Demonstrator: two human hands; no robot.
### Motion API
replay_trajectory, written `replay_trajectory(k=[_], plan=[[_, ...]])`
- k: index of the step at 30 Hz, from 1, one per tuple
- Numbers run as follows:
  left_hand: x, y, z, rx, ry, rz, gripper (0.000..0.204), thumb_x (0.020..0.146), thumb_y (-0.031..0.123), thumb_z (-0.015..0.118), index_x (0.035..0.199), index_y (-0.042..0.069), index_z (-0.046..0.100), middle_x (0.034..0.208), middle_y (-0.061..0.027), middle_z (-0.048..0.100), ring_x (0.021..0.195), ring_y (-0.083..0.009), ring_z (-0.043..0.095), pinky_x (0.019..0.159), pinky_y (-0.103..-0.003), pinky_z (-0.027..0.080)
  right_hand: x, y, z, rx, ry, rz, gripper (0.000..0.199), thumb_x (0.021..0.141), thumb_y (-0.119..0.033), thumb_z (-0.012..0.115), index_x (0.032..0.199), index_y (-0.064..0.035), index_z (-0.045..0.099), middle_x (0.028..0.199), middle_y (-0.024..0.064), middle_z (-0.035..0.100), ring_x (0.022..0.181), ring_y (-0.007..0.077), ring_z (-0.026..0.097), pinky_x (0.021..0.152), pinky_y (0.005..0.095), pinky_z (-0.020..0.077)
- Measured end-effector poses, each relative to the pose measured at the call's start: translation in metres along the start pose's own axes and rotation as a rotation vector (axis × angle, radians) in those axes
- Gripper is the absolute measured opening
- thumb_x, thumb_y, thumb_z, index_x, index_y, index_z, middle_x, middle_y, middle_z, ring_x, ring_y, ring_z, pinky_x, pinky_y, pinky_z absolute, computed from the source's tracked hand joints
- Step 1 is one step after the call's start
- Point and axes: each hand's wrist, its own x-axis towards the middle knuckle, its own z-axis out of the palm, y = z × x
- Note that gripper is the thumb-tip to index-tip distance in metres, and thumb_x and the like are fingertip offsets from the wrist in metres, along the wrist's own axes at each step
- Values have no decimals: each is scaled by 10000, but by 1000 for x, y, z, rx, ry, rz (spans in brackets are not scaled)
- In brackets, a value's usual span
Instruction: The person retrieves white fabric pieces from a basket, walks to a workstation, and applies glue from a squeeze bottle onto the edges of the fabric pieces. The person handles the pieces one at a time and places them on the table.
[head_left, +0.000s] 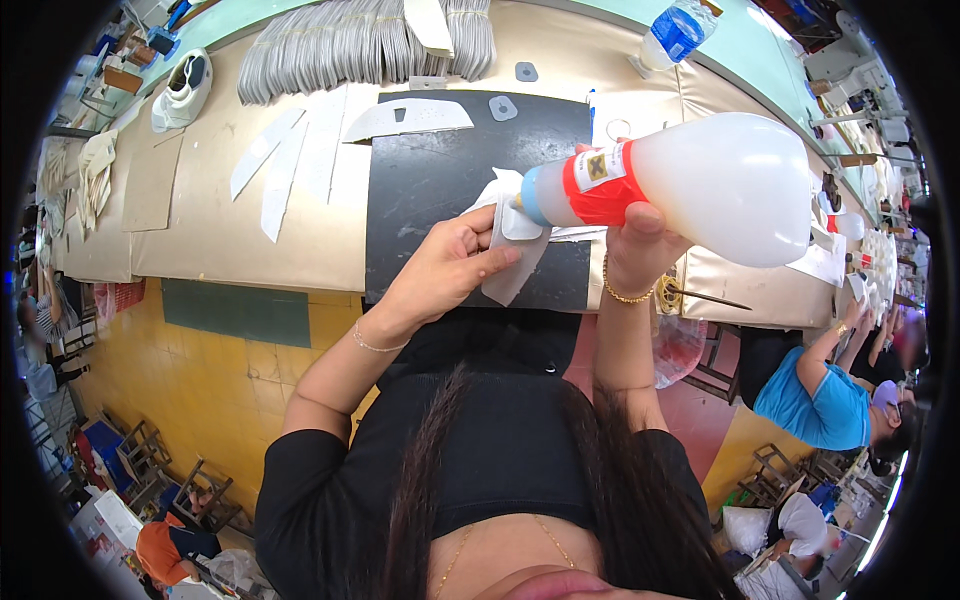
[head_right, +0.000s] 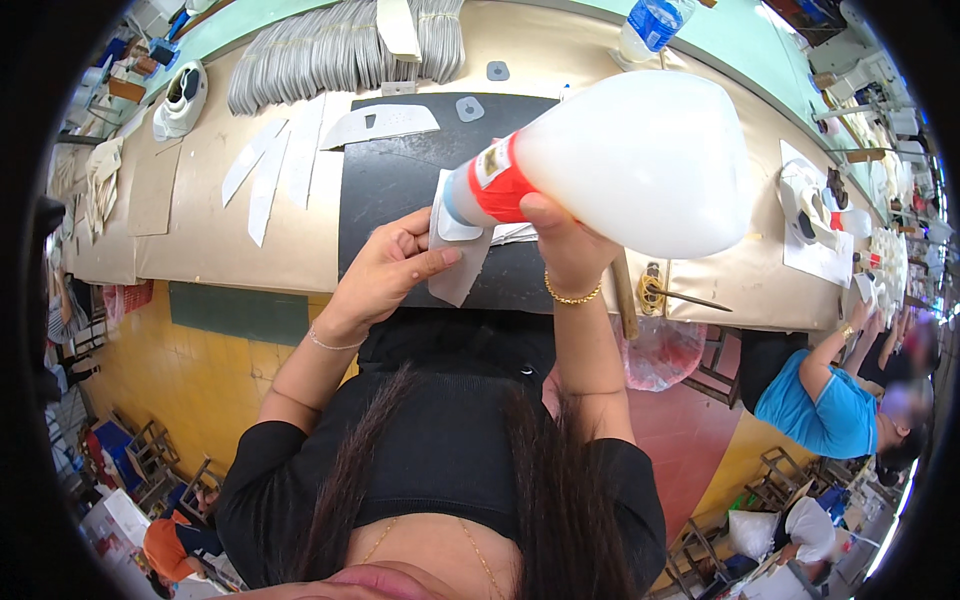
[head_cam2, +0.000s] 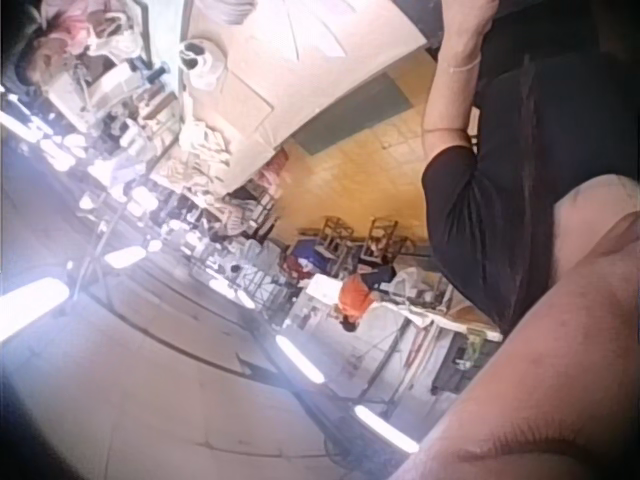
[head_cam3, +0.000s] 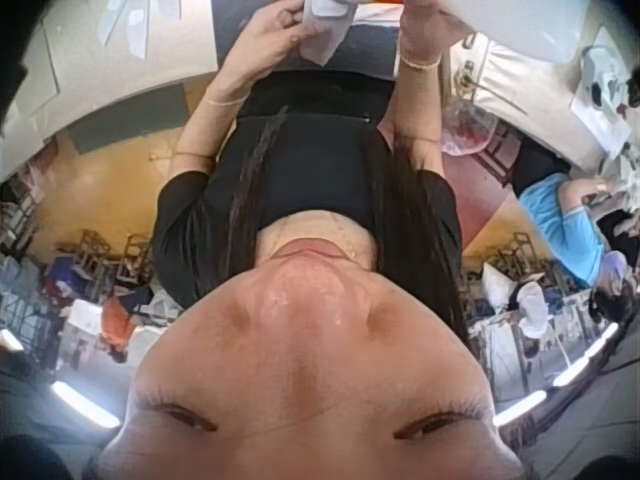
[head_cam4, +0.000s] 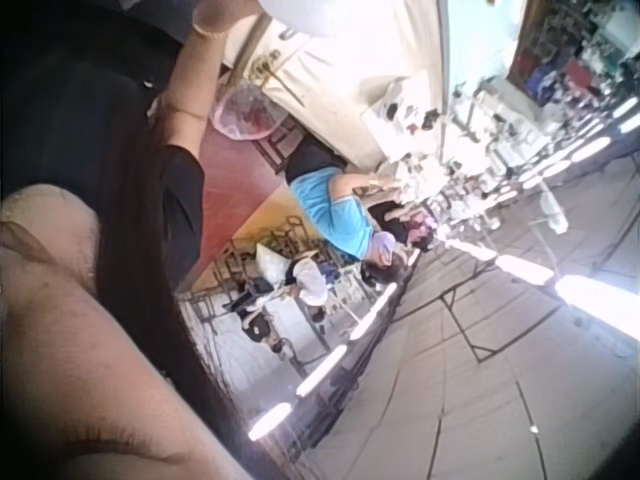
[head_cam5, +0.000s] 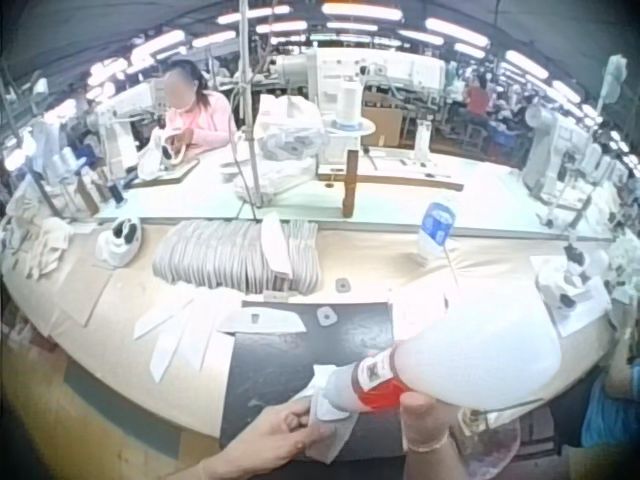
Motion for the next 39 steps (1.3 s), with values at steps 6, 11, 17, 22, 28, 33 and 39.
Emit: replay_trajectory(k=[6, 11, 17, 22, 28, 33, 39], plan=[[-3, 3, 2, 1, -38, -22, 392, 862, -4, 572, 1243, -22, 483, 1072, -49, 627, 931, -61, 573, 806, -205, 448, 5, -19, 5, -21, -65, 95, 495, 683, -296, 825, 1031, -7, 623, 1027, 63, 641, 925, 176, 600, 842, 330, 479], [-5, 12, 2, 5, -27, -43, 419, 850, -16, 567, 1257, -21, 469, 1033, -39, 633, 854, -27, 565, 712, -168, 440, 7, -24, 8, -83, -160, 100, 493, 682, -314, 822, 1033, -25, 634, 1003, 60, 648, 928, 184, 601, 836, 337, 480], [-5, 15, 2, -84, -44, -52, 397, 844, -33, 550, 1234, 2, 481, 963, 8, 621, 769, 8, 526, 605, -134, 397, 10, -26, 12, -131, -337, 48, 588, 745, -348, 757, 1113, 51, 530, 1049, 163, 604, 931, 335, 609, 798, 491, 523], [-5, 18, 0, -245, -51, -62, 427, 834, -40, 579, 1245, -18, 467, 924, 6, 628, 761, 7, 545, 659, -120, 441, 9, -24, 1, -205, -445, 36, 662, 776, -385, 717, 1143, 115, 484, 1080, 236, 578, 910, 448, 610, 793, 591, 523], [-8, 27, 5, -376, -24, -80, 449, 828, -75, 570, 1258, -33, 446, 931, 17, 623, 690, 73, 502, 593, -50, 401, 10, -22, -4, -229, -379, -72, 697, 767, -406, 719, 1156, 109, 458, 1060, 258, 578, 864, 433, 625, 750, 573, 549], [-9, 26, 5, -372, -17, -79, 468, 823, -89, 559, 1270, -38, 431, 969, -2, 625, 681, 86, 497, 574, -36, 390, 12, -15, -9, -142, -218, -96, 723, 759, -414, 718, 1194, 74, 411, 1049, 255, 573, 866, 404, 628, 736, 596, 553], [-5, 21, 5, -317, -43, -74, 479, 820, -73, 557, 1279, -36, 425, 1029, -57, 633, 850, -33, 597, 723, -153, 484, 16, -11, -17, -245, -164, -158, 725, 774, -427, 686, 1234, 42, 378, 1075, 241, 565, 911, 381, 617, 756, 613, 543]])
